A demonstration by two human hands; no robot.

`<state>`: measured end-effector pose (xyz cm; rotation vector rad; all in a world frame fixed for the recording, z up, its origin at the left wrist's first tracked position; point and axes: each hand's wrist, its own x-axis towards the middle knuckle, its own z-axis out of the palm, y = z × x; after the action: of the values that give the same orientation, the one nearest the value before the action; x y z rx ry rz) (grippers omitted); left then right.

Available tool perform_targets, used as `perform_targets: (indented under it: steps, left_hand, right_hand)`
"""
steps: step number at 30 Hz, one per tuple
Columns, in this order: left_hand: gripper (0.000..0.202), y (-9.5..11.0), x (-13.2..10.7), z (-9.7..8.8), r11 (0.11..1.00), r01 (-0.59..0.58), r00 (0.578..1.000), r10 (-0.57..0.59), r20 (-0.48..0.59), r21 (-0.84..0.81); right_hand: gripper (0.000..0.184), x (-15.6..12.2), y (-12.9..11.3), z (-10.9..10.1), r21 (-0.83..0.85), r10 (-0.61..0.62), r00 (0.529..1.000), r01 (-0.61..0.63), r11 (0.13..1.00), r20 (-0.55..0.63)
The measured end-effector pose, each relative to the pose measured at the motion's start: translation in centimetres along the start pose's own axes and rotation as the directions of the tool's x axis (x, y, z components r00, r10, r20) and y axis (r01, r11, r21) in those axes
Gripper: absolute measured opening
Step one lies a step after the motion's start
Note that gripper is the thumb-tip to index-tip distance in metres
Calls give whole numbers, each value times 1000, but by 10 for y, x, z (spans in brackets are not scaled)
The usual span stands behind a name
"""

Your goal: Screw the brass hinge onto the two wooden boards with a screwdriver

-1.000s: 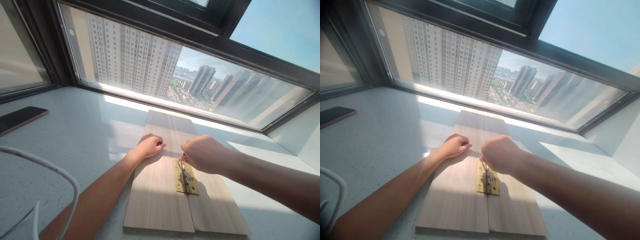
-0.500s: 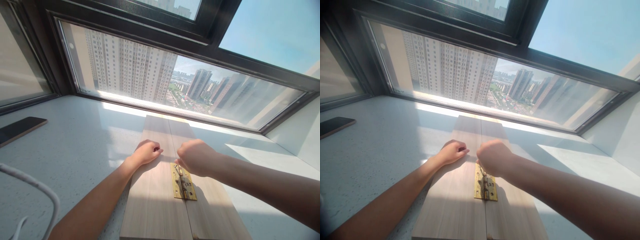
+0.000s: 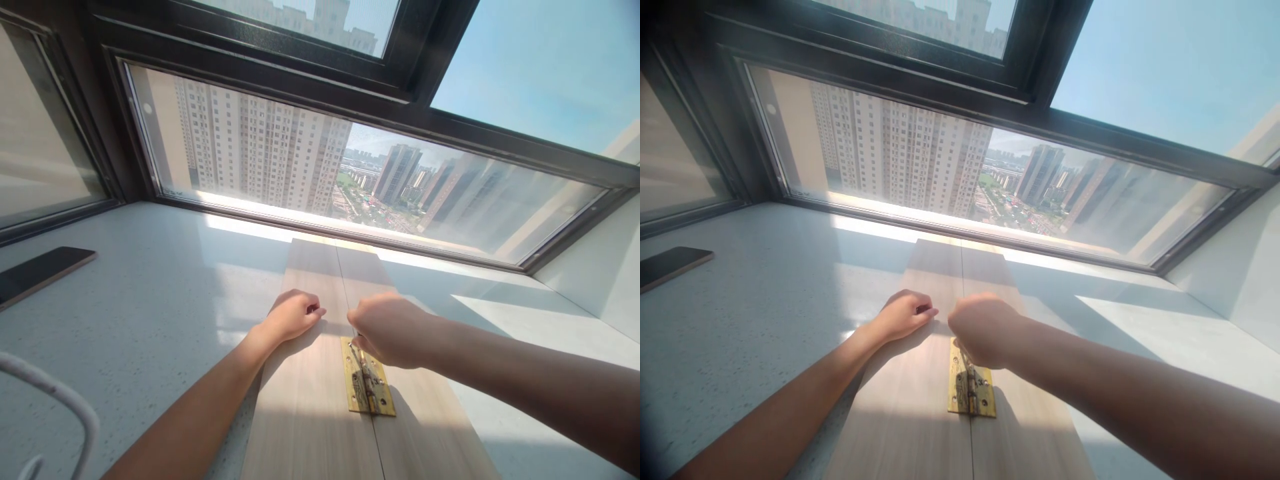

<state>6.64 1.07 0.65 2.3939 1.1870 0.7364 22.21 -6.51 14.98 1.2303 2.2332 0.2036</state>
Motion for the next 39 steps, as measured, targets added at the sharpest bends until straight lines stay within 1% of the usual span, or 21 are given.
perform_targets:
  steps: [3, 5, 6, 9, 10, 12, 15, 17, 19, 22, 23, 25, 27, 28, 29, 31, 33, 34, 35, 37, 39]
  left_hand:
    - [31, -1, 0, 0, 1000, 3, 1000, -3, 2, -2]
    - [30, -1, 0, 1, 1000, 3, 1000, -3, 3, -4]
    - [30, -1, 0, 1, 1000, 4, 1000, -4, 4, -5]
    - [31, -1, 0, 0, 1000, 3, 1000, -3, 0, -5]
    - [31, -1, 0, 0, 1000, 1, 1000, -1, -3, -5]
    - [30, 0, 1, 0, 1000, -4, 1000, 4, -9, -4]
    - [30, 0, 1, 0, 1000, -9, 1000, 9, -11, -1]
    - [29, -1, 1, 0, 1000, -11, 1000, 11, -13, 3]
    - [29, -1, 1, 1, 1000, -12, 1000, 12, -13, 5]
    - [29, -2, 1, 1, 1000, -10, 1000, 10, -10, 6]
    - [29, -2, 1, 2, 1000, -9, 1000, 9, -9, 7]
    - [28, -2, 1, 2, 1000, -11, 1000, 11, -10, 8]
    - [28, -2, 1, 3, 1000, -14, 1000, 14, -10, 10]
    - [28, -2, 1, 3, 1000, -15, 1000, 15, -11, 12]
    - [28, -1, 1, 3, 1000, -15, 1000, 15, -12, 14]
    - [28, -1, 1, 2, 1000, -13, 1000, 14, -14, 18]
    - [29, 0, 1, 1, 1000, -12, 1000, 13, -13, 21]
    - [29, 0, 1, 1, 1000, -12, 1000, 12, -11, 22]
    - [30, 1, 1, 0, 1000, -9, 1000, 10, -9, 24]
    - [31, 1, 0, 0, 1000, -3, 1000, 3, -3, 27]
    - [31, 1, 0, -1, 999, 1, 1000, -1, 1, 32]
  right_hand:
    - [27, 2, -5, 2, 18, 68, 997, -67, 998, -21]
    - [23, 2, -7, 1, 24, 72, 997, -71, 997, -21]
    - [22, 1, -7, 0, 30, 60, 998, -60, 998, -8]
    - [32, -1, -5, -2, 31, -9, 997, 7, 999, 81]
    - [31, -2, -3, -2, 19, -33, 994, 32, 999, 99]
    - [24, -3, 0, -1, -7, -69, 992, 70, 998, 102]
    - [18, -2, 2, 1, 3, -74, 993, 75, 997, 96]
    - [16, 0, 2, 0, 63, -35, 991, 27, 998, 126]
    - [16, 3, 0, -3, 150, 61, 983, -88, 985, 175]
    - [19, 6, -5, -5, 224, 215, 942, -275, 935, 257]
    - [20, 6, -6, -5, 228, 242, 933, -305, 925, 266]
    - [25, 4, -7, -3, 233, 250, 936, -308, 923, 247]
    - [31, 1, -7, -1, 235, 222, 954, -266, 935, 200]
    - [31, 0, -6, 1, 211, 187, 969, -219, 953, 161]
    - [26, -1, -4, 3, 164, 135, 984, -154, 974, 117]
    - [16, -3, -2, 7, 6, -5, 1000, 5, 1000, 27]
    - [18, -2, -2, 12, -159, -163, 986, 156, 975, -30]
    - [20, -1, -2, 14, -210, -221, 975, 207, 955, -40]
    - [22, 0, -3, 16, -241, -261, 964, 242, 940, -46]
    - [22, 3, -6, 17, -254, -282, 959, 266, 930, -27]
    - [21, 6, -7, 16, -193, -224, 974, 224, 955, 24]
